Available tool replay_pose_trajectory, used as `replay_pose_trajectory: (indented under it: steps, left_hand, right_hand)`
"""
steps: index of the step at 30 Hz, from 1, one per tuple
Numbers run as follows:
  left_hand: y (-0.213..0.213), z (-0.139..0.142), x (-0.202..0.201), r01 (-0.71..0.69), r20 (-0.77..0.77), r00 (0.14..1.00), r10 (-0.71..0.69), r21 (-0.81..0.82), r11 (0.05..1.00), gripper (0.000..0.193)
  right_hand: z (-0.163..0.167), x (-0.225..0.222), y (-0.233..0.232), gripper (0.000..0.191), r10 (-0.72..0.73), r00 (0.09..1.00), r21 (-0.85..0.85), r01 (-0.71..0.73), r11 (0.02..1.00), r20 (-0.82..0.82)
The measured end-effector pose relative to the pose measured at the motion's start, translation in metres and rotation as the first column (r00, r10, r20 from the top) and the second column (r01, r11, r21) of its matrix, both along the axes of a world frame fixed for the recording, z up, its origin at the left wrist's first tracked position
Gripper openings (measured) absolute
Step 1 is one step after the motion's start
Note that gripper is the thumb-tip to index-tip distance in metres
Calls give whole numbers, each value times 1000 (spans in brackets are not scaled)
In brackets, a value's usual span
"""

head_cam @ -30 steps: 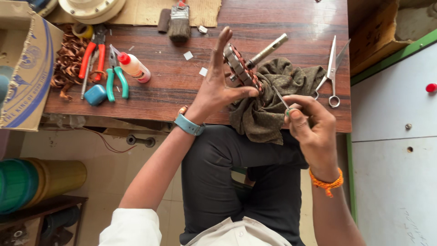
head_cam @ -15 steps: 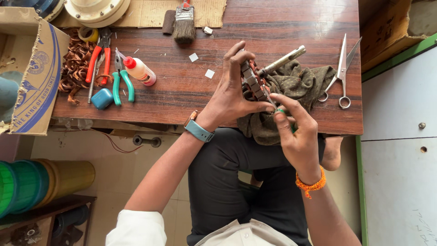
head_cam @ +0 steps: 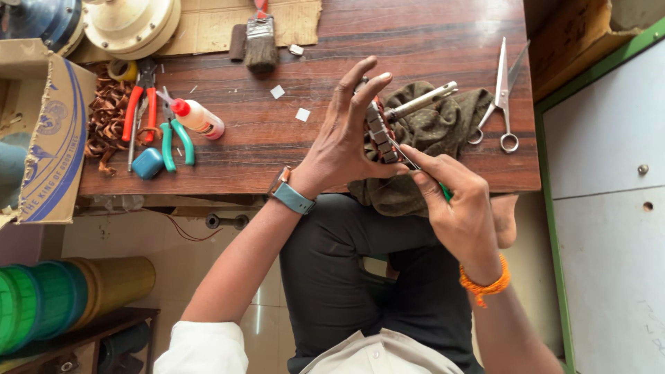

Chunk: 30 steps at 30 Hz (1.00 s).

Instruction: The person inserts small white rectangular pieces into slots on a circular motor stator. They use scissors to cut the pieces and a green screwdriver to press them into place. The person repeats this process for multiple slots around the stator.

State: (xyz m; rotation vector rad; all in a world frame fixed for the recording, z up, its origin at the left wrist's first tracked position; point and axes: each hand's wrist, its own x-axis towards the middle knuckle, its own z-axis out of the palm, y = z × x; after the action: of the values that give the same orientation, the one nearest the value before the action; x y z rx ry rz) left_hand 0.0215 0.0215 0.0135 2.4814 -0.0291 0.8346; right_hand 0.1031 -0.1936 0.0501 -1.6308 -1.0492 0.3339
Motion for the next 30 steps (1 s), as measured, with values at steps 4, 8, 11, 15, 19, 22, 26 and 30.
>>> replay_pose_trajectory:
  steps: [4,8,11,15,19,22,26,30]
  left_hand:
    - [2,-6,3,26,-21,999,-25,26,999,113]
    - [6,-17,-11,26,-109,994,-21,45,999,105]
    - [16,-14,-17,60,-166,985,-47,77,995,102]
    - [17,-7,-14,62,-167,985,-43,113,992,102]
    - [3,-11,-3,-28,-84,996,29,7,1000,98]
    - [-9,-20,-5,-157,-96,984,149,-89,984,94]
    - [-10,-29,-6,-288,-7,958,288,-54,956,96]
    - [-2,-34,-9,-313,-142,947,287,-222,923,92]
  right_hand:
    - [10,26,-1,38,114,993,-88,-111,990,34]
    - [1,28,4,36,118,983,-135,-99,986,142]
    - [-1,34,6,36,194,937,-71,-181,981,290]
    - [1,36,8,36,176,952,-66,-164,984,250]
    - [-11,3,10,37,-13,993,11,11,1000,120]
    - [-24,-17,20,37,-116,993,40,115,993,12]
    - [-32,-34,37,33,-168,985,203,170,964,-27]
    - [-45,-46,48,32,-186,981,193,194,962,-58]
